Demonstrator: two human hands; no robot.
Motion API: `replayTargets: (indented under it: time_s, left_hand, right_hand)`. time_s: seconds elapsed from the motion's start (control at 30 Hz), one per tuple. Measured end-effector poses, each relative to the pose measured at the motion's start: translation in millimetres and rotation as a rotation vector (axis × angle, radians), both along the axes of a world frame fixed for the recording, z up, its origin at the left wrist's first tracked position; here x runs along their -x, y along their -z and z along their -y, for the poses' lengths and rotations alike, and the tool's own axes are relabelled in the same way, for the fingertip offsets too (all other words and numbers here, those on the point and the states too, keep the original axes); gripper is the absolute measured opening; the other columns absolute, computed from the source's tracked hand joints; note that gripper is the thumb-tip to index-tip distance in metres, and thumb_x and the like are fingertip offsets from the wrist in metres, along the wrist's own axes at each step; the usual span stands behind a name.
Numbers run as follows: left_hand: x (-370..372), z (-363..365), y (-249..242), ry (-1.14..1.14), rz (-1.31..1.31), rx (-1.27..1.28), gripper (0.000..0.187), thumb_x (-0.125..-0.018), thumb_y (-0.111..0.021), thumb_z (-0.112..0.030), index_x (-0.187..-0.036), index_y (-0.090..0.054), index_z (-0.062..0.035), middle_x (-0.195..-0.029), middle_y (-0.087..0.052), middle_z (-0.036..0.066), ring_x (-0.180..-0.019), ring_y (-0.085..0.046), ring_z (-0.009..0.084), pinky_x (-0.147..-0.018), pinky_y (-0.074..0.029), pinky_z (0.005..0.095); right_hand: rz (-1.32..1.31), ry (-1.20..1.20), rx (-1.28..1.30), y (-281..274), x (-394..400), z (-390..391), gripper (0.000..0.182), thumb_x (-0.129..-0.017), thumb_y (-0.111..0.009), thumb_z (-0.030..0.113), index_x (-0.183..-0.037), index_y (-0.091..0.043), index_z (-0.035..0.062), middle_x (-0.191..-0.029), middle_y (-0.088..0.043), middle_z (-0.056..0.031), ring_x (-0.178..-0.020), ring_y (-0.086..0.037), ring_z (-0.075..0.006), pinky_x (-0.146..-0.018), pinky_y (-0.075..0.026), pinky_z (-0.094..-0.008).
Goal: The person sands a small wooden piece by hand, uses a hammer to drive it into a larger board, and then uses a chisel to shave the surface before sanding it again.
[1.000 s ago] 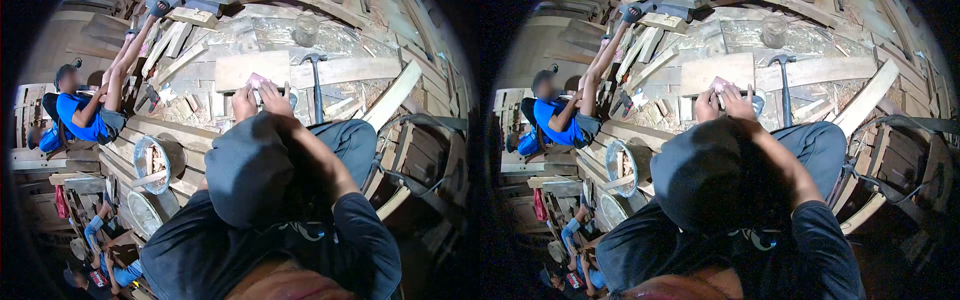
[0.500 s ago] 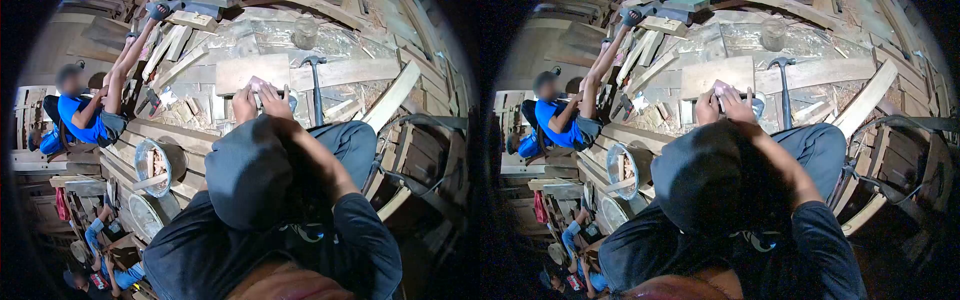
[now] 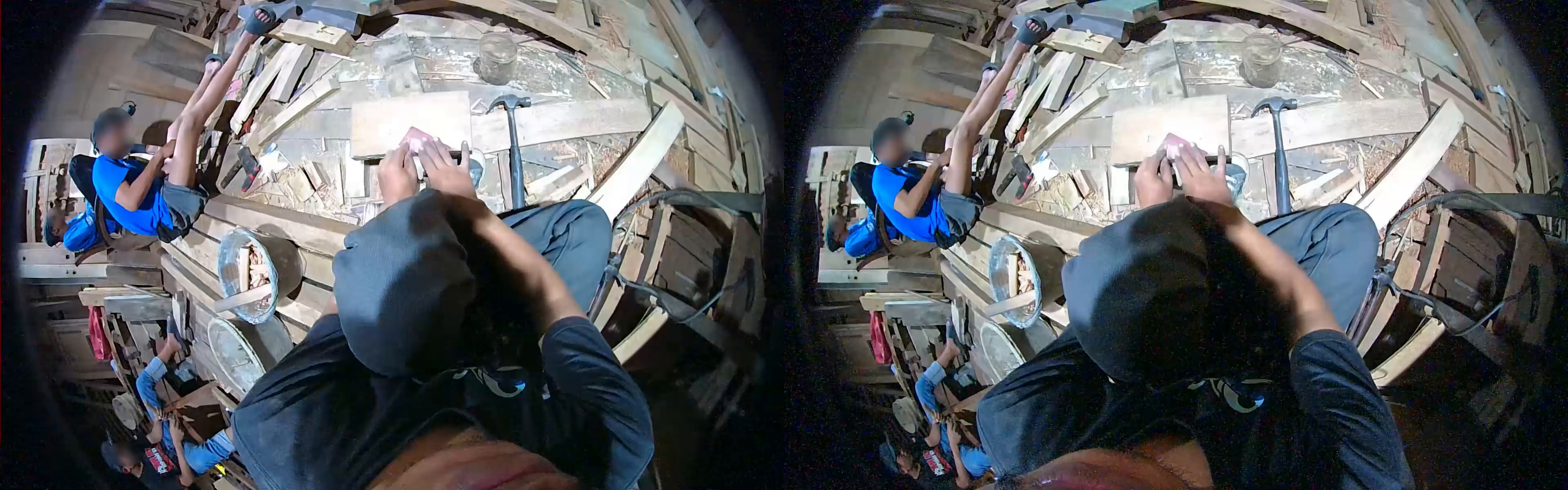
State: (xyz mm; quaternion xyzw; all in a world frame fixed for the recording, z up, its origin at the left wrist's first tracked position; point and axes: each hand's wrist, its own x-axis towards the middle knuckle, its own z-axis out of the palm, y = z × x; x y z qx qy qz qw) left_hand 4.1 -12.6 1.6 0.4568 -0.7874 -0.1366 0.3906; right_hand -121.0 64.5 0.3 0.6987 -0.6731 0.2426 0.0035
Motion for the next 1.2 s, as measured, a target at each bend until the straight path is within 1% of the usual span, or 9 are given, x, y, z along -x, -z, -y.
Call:
replayTargets:
  time_s: [0.1, 0.23, 0.33, 0.5, 0.73, 0.87, 0.93, 1.1, 1.2]
  left_hand:
    - [3, -6, -17, -0.026, 0.038, -0.123, 0.023, -0.087, -0.064, -0.003, -0.108, -0.07, 0.0004, -0.099, -0.07, 0.023, -0.091, -0.067, 0.0402, -0.082, -0.052, 0.0458]
    - [-5, -5, 6, -0.006, -0.002, -0.082, 0.022, -0.089, -0.063, -0.006, -0.109, -0.07, 0.0007, -0.098, -0.069, 0.024, -0.09, -0.067, 0.0423, -0.082, -0.053, 0.0453]
    - [4, 3, -9, -0.003, 0.017, -0.061, 0.022, -0.088, -0.065, -0.006, -0.109, -0.07, 0.0001, -0.097, -0.07, 0.023, -0.09, -0.068, 0.0407, -0.082, -0.053, 0.046]
    - [-6, -7, -1, 0.007, 0.022, -0.053, 0.022, -0.09, -0.062, -0.007, -0.108, -0.07, 0.0004, -0.098, -0.07, 0.024, -0.089, -0.067, 0.041, -0.081, -0.053, 0.0452]
    - [-5, -2, 5, 0.0, 0.008, -0.046, 0.02, -0.087, -0.064, -0.006, -0.105, -0.071, -0.0002, -0.094, -0.069, 0.021, -0.087, -0.065, 0.0409, -0.079, -0.052, 0.0476]
    - [-2, 4, 7, 0.012, -0.018, 0.046, 0.02, -0.088, -0.064, -0.009, -0.106, -0.072, -0.0023, -0.092, -0.069, 0.019, -0.087, -0.065, 0.0401, -0.078, -0.052, 0.047]
    - [1, 10, -2, 0.0, 0.001, -0.071, 0.023, -0.088, -0.065, -0.011, -0.108, -0.071, -0.0033, -0.097, -0.07, 0.021, -0.09, -0.067, 0.0395, -0.082, -0.053, 0.045]
    - [-12, -1, 17, 0.006, 0.051, -0.04, 0.022, -0.088, -0.065, -0.01, -0.107, -0.072, -0.0041, -0.096, -0.07, 0.02, -0.089, -0.067, 0.0391, -0.08, -0.053, 0.0449]
    - [-4, 8, 17, 0.018, -0.029, 0.009, 0.021, -0.087, -0.065, -0.008, -0.107, -0.072, -0.0039, -0.096, -0.07, 0.021, -0.088, -0.067, 0.0388, -0.079, -0.053, 0.0443]
  right_hand:
    - [0.012, -0.016, -0.067, -8, 2, -2, 0.059, -0.095, -0.048, 0.038, -0.142, -0.049, 0.0028, -0.155, -0.043, -0.0141, -0.148, -0.035, -0.0273, -0.112, -0.013, -0.0749]
    - [-0.031, 0.002, -0.009, 8, 0, 2, 0.057, -0.095, -0.046, 0.036, -0.141, -0.05, 0.0017, -0.154, -0.043, -0.0147, -0.147, -0.036, -0.0278, -0.113, -0.013, -0.0751]
    - [0.0, 0.001, 0.005, -4, 1, 0, 0.056, -0.095, -0.046, 0.035, -0.14, -0.05, 0.0016, -0.155, -0.042, -0.0153, -0.147, -0.036, -0.028, -0.113, -0.012, -0.075]
    - [-0.004, -0.01, -0.063, -5, 1, -2, 0.054, -0.096, -0.045, 0.033, -0.14, -0.05, 0.0024, -0.158, -0.038, -0.015, -0.149, -0.032, -0.0285, -0.113, -0.012, -0.0748]
    - [0.003, 0.001, 0.019, -1, 0, 1, 0.055, -0.096, -0.046, 0.034, -0.14, -0.051, 0.0025, -0.151, -0.047, -0.0142, -0.146, -0.037, -0.0279, -0.111, -0.013, -0.0758]
    - [-0.017, -0.001, 0.023, 5, -1, 3, 0.059, -0.095, -0.047, 0.041, -0.139, -0.053, 0.0023, -0.151, -0.047, -0.0145, -0.145, -0.038, -0.0273, -0.112, -0.012, -0.0757]
    - [-0.02, 0.012, 0.012, 4, -1, 3, 0.06, -0.094, -0.048, 0.044, -0.138, -0.054, 0.0043, -0.151, -0.048, -0.0124, -0.145, -0.039, -0.0253, -0.112, -0.012, -0.0755]
    - [-0.006, 0.027, -0.031, 11, -1, 6, 0.056, -0.094, -0.048, 0.041, -0.139, -0.054, 0.0088, -0.152, -0.047, -0.0092, -0.146, -0.037, -0.0233, -0.113, -0.01, -0.0749]
    - [-0.015, 0.035, -0.033, 12, -2, 7, 0.055, -0.095, -0.048, 0.039, -0.141, -0.053, 0.0098, -0.154, -0.046, -0.0083, -0.147, -0.036, -0.023, -0.113, -0.009, -0.0748]
